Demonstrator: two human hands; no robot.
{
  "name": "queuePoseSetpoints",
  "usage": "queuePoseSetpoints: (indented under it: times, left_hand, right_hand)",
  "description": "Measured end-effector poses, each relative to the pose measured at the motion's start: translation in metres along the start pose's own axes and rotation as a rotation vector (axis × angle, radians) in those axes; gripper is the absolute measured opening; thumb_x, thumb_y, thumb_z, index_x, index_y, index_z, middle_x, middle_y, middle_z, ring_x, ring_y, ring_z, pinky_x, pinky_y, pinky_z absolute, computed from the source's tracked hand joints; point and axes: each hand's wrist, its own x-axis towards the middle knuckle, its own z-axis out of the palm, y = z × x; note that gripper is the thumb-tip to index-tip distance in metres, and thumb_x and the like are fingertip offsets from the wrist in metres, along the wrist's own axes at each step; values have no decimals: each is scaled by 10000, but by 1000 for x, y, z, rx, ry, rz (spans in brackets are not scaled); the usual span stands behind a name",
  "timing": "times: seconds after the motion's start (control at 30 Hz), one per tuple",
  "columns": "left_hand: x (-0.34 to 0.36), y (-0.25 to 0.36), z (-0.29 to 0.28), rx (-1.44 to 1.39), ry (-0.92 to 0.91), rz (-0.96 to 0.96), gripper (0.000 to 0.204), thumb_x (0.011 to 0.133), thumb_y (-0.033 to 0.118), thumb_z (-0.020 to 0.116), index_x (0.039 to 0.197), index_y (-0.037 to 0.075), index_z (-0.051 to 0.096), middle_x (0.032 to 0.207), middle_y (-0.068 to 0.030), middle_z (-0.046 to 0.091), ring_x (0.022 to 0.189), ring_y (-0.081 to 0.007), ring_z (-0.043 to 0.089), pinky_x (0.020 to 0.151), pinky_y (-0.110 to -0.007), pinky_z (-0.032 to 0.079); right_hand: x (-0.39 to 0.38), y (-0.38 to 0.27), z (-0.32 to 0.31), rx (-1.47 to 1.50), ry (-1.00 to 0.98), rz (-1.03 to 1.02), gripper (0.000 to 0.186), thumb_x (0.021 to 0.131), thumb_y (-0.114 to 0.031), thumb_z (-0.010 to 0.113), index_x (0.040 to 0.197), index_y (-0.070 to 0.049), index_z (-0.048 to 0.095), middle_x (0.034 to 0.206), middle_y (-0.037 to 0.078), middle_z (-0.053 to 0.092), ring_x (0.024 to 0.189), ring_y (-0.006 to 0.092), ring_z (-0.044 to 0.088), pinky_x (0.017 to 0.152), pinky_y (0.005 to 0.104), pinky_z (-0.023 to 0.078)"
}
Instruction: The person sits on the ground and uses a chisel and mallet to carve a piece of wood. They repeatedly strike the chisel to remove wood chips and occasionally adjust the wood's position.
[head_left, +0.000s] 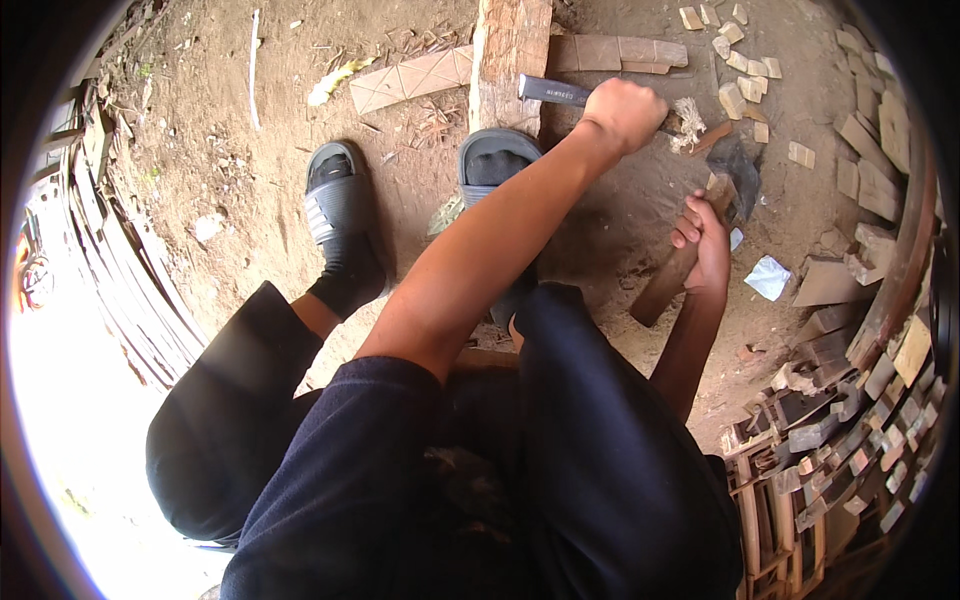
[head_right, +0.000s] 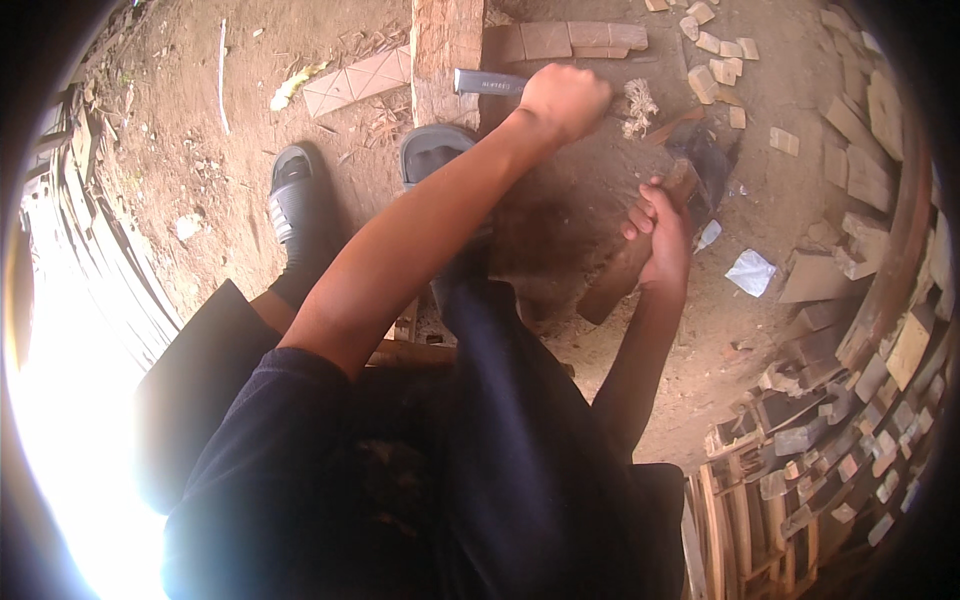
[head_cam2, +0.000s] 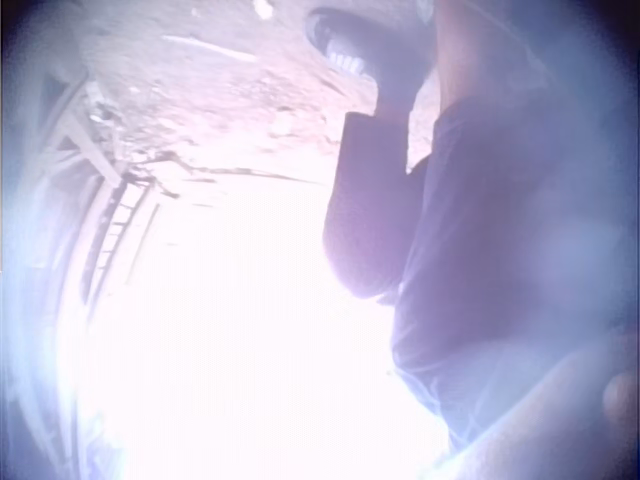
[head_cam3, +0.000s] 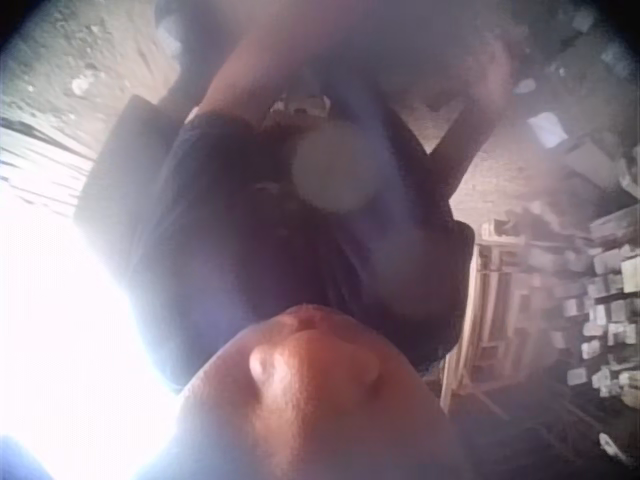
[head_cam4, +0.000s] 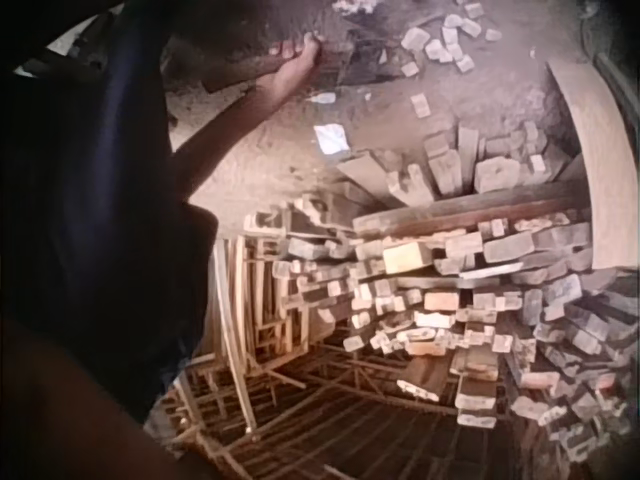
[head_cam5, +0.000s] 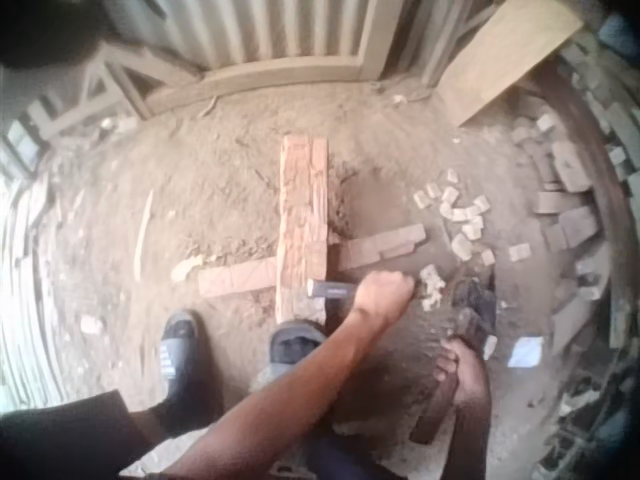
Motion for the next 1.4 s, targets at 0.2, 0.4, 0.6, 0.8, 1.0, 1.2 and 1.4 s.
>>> queuePoseSetpoints:
  times: [0.2, 0.4, 0.6, 0.8, 1.0, 1.2, 1.4]
  left_hand:
    - [-7, -7, -5, 24, -46, -41, 173, 797, 127, 540, 848, 118, 705, 886, -87, 692, 829, -243, 679, 704, -343, 542]
    - [-11, -10, -2, 1, -42, -11, 155, 772, 131, 548, 814, 88, 691, 845, -118, 687, 803, -253, 678, 693, -358, 544]
    - [-6, -4, -1, 0, -47, -26, 167, 794, 130, 540, 834, 111, 701, 872, -97, 691, 822, -243, 679, 700, -351, 544]
    - [-13, -11, -3, 7, -60, -3, 166, 791, 125, 537, 833, 101, 696, 872, -103, 690, 822, -247, 678, 704, -350, 544]
    - [-10, -13, -6, 0, -46, -23, 161, 780, 129, 542, 821, 87, 692, 858, -110, 689, 816, -249, 677, 706, -348, 542]
    - [-6, -7, -2, 0, -27, 3, 160, 774, 139, 545, 816, 87, 691, 852, -116, 688, 798, -249, 678, 703, -349, 543]
    - [-13, -12, -5, 32, -40, -10, 168, 800, 129, 539, 833, 111, 703, 876, -83, 693, 829, -227, 679, 707, -338, 541]
  right_hand:
    - [-14, -14, 16, -272, -55, 50, 233, 807, -66, 601, 1017, -62, 501, 641, -31, 395, 482, 57, 383, 429, 243, 347]
    - [-22, -3, 21, -325, -86, 42, 240, 811, -74, 600, 1028, -57, 500, 640, -31, 386, 476, 62, 374, 431, 244, 340]
    - [-19, -11, 11, -222, -39, 60, 259, 801, -72, 611, 1038, -71, 508, 653, -18, 417, 475, 62, 394, 425, 247, 348]
    - [-22, -11, 12, -329, -41, 81, 247, 809, -61, 604, 1038, -80, 513, 630, -26, 407, 457, 65, 392, 415, 251, 350]
    - [-26, -2, 24, -365, -74, 75, 218, 831, -89, 594, 1033, -79, 512, 613, -48, 389, 450, 47, 364, 418, 230, 329]
    - [-6, 3, 0, -133, 17, 30, 253, 785, -77, 624, 1010, -57, 510, 655, -18, 411, 469, 62, 392, 420, 246, 347]
    - [-26, -10, 19, -382, 8, 70, 162, 820, -93, 597, 961, -90, 518, 610, -47, 386, 450, 48, 368, 410, 237, 327]
